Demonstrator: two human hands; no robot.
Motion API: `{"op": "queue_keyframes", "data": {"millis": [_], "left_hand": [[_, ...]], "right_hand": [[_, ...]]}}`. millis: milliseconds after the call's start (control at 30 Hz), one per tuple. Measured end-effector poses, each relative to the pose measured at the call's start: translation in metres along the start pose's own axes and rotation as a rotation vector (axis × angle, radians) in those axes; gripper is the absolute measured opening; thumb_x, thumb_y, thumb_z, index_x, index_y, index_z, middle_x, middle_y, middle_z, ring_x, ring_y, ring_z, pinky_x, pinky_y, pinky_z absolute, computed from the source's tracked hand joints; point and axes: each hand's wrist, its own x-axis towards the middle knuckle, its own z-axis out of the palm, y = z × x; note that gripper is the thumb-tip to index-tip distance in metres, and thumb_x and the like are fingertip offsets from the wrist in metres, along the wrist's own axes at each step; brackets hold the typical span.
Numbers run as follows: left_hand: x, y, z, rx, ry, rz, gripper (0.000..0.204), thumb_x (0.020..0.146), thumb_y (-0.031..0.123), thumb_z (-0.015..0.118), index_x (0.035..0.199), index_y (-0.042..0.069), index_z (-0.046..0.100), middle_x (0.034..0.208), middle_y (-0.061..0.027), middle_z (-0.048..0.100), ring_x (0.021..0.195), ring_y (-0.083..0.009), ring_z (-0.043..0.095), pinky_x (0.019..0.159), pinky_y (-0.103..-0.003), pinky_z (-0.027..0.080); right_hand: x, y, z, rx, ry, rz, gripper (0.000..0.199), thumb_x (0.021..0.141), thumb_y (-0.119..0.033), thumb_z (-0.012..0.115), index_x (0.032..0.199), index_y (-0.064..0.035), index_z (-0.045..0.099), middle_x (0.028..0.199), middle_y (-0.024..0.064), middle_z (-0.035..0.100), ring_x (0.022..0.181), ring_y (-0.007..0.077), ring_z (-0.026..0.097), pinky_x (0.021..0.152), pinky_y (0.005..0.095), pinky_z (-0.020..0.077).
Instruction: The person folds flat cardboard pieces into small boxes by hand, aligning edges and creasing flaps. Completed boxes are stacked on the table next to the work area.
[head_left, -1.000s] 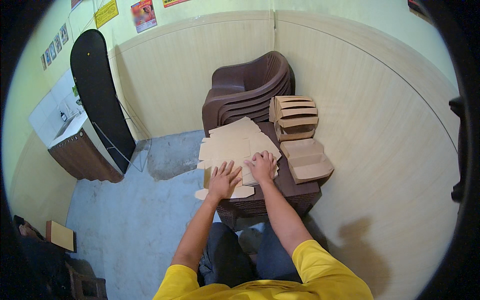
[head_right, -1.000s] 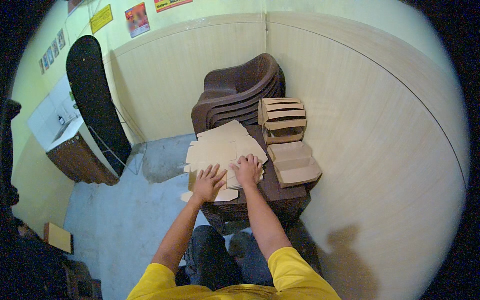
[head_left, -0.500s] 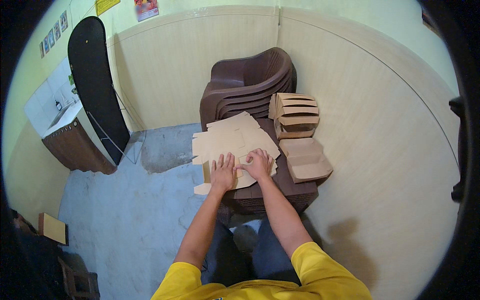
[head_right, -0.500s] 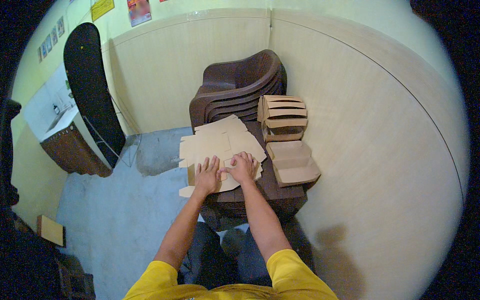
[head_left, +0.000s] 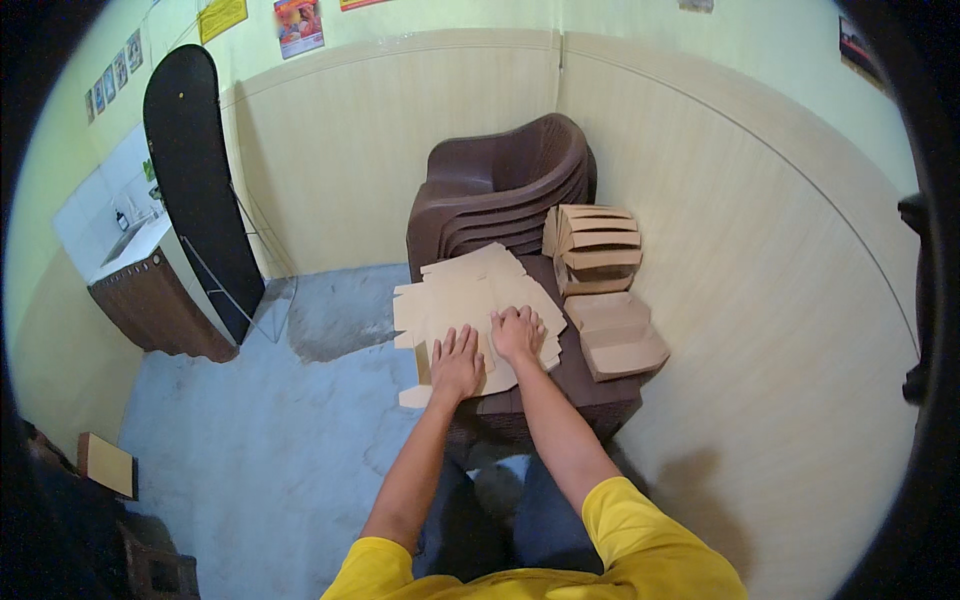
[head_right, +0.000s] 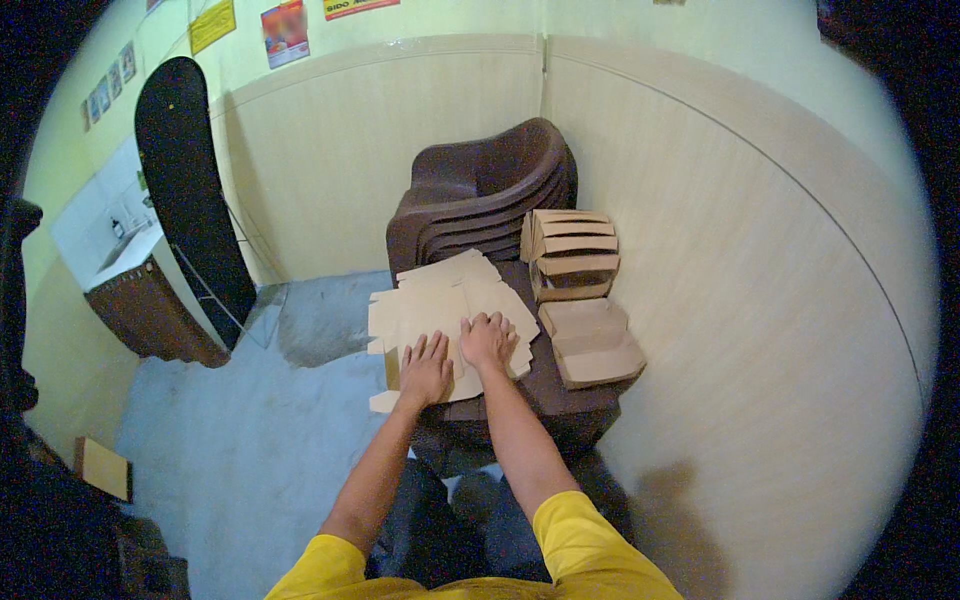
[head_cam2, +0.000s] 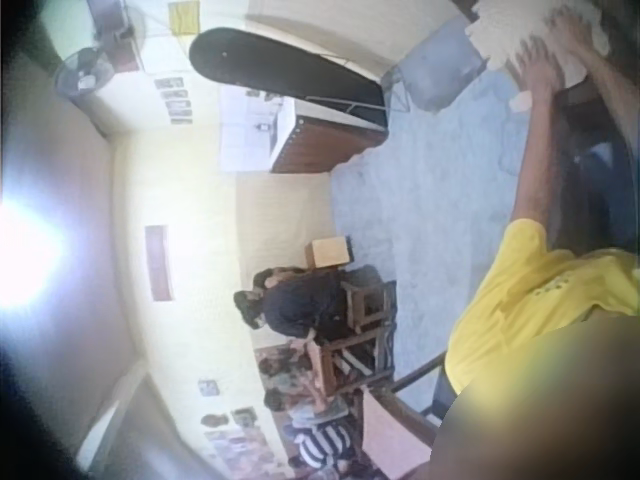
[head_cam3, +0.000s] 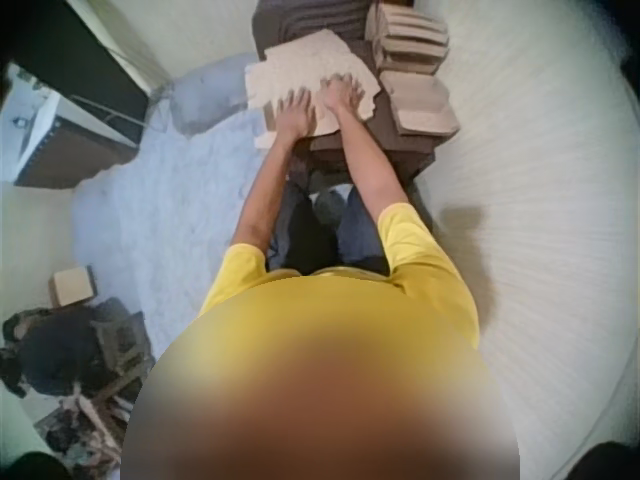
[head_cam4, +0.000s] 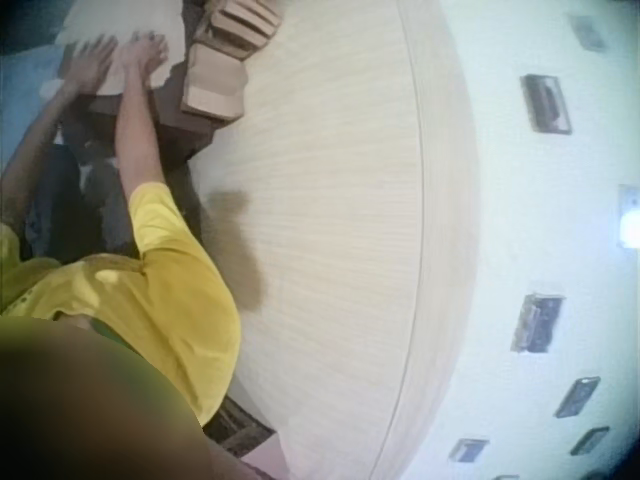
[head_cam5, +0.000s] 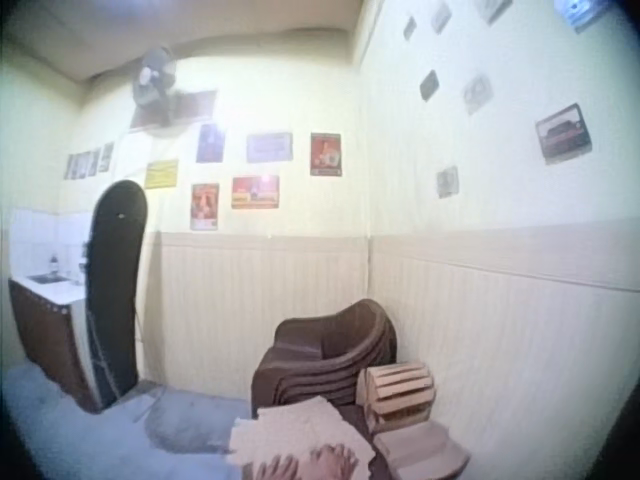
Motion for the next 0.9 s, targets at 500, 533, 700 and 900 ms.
{"op": "queue_keyframes", "data": {"millis": [500,533,700,900], "left_hand": [[0.015,0.015,0.003,-0.477,0.348,-0.062,0.038,0.1,0.023,0.062,0.135,0.01,0.071,0.115,-0.017,0.07,0.112,-0.0369,0.064,0.101,-0.048,0.052],[0.014,0.014,0.004,-0.519,0.362,-0.047,0.038,0.098,0.019,0.062,0.133,0.009,0.072,0.113,-0.0169,0.07,0.11,-0.0371,0.064,0.099,-0.048,0.053],[0.008,0.013,0.009,-0.54,0.425,-0.019,0.032,0.095,0.015,0.062,0.121,0.007,0.078,0.113,-0.0164,0.07,0.112,-0.0372,0.063,0.103,-0.048,0.052],[0.016,0.001,0.014,-0.515,0.332,0.025,0.02,0.095,0.008,0.066,0.107,0.004,0.082,0.118,-0.0142,0.069,0.12,-0.0379,0.06,0.108,-0.046,0.05]], "right_hand": [[0.008,0.038,0.006,0.675,-0.266,-0.208,0.011,0.09,-0.004,0.077,0.101,-0.0012,0.077,0.09,0.011,0.077,0.083,0.0178,0.073,0.075,0.0344,0.0595],[0.004,0.035,0.001,0.619,-0.261,-0.229,0.013,0.088,-0.006,0.081,0.101,-0.0021,0.078,0.09,0.0103,0.078,0.084,0.0178,0.074,0.076,0.0347,0.0597],[-0.006,0.02,-0.009,0.299,-0.192,-0.223,0.023,0.084,-0.013,0.09,0.104,-0.0078,0.08,0.093,0.0067,0.08,0.085,0.0185,0.076,0.079,0.0358,0.06],[-0.002,0.039,-0.007,0.453,-0.188,-0.25,0.019,0.083,-0.011,0.089,0.099,-0.0076,0.08,0.09,0.0062,0.079,0.079,0.0177,0.072,0.077,0.0349,0.0594]]}}
